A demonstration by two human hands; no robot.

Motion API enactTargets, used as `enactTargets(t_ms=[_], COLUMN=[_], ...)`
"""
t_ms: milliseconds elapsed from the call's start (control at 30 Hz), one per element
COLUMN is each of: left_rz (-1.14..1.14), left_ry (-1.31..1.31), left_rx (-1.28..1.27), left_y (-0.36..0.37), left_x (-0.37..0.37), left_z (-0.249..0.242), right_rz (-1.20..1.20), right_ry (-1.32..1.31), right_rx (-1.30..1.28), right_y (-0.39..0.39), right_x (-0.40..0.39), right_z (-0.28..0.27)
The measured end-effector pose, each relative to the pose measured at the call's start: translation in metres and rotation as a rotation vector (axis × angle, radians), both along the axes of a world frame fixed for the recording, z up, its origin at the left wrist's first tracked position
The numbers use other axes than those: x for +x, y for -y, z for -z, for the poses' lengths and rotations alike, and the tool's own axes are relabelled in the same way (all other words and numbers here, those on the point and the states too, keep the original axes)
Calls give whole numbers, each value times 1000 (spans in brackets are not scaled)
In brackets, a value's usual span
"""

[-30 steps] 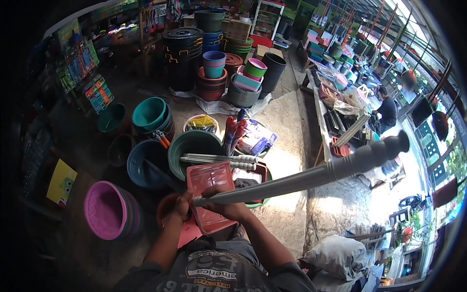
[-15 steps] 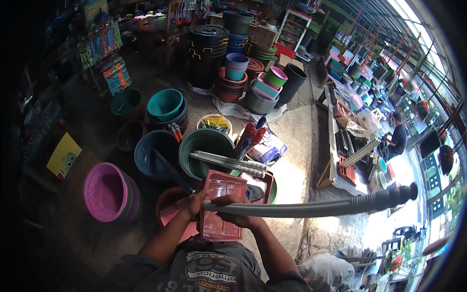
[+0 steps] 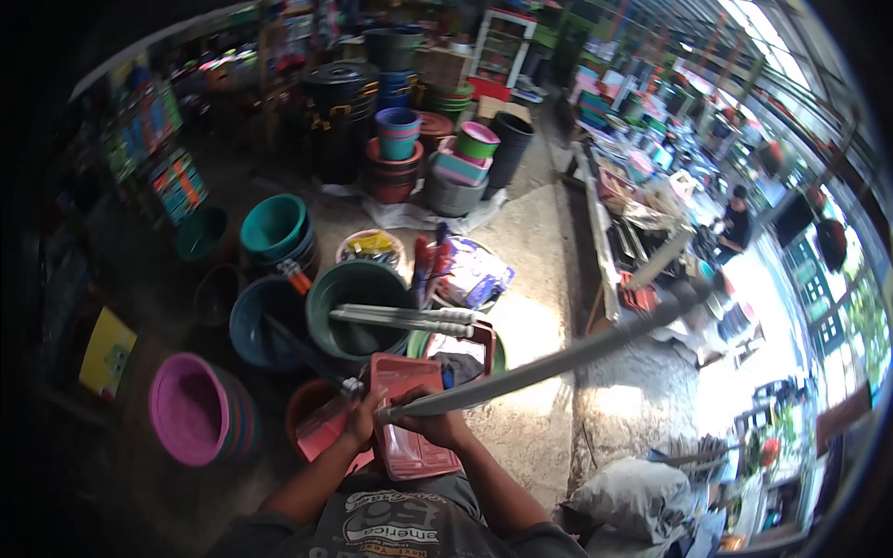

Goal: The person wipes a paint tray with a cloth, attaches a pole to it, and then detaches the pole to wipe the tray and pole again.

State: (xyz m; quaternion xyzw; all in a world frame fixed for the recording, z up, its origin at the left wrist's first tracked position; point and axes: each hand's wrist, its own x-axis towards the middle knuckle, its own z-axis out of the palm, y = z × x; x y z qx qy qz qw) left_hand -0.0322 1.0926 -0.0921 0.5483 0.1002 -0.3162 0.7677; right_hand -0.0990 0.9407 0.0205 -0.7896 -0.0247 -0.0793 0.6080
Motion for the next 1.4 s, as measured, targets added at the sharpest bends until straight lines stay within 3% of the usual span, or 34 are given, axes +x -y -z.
enactTargets(t_ms=[33,100,167,200,233,300,367,400,500,767,933,1000,1067,1167,1233,1267,1333,1400], left_rz=[54,278,306,373,433,527,421,384,428,481,544,574,598,720,987,951,913,828], left_ry=[18,-230,-178,-256,-337,-198,-315,-279,-330,-363,-190,-208,-230,-387,-361,-286,-168,-64], left_rx=[-6,-313,-338,-379,-416,-313,-360,-246,-366,-142,57,81,106,-117,35,187,233,285], left_y=[7,17,46,58,68,93,121,132,163,255,326,355,377,414,434,444,466,486], left_x=[-2,-5,-18,-20,-20,-22,-34,-41,-57,-120,-147,-159,-169,-175,-170,-170,-165,-164], left_z=[-4,-21,-55,-71,-80,-44,-39,-43,11,10,25,27,30,37,14,14,36,48], right_rz=[-45,61,64,84,107,243,385,446,607,954,1073,1126,1132,1069,1231,1271,1392,1316], right_ry=[-76,-100,50,45,68,-143,-49,-21,57,46,112,139,122,48,208,211,165,-69], right_rx=[-27,15,602,769,764,863,867,854,844,762,732,978,959,957,795,741,609,714], right_y=[10,22,31,34,43,61,69,76,93,172,238,263,290,338,366,379,405,426], right_x=[0,-4,-3,-1,-2,-7,-15,-24,-49,-114,-149,-159,-171,-201,-218,-230,-251,-277], right_z=[-1,3,4,-2,-2,5,10,10,8,40,63,78,84,67,60,52,34,29])
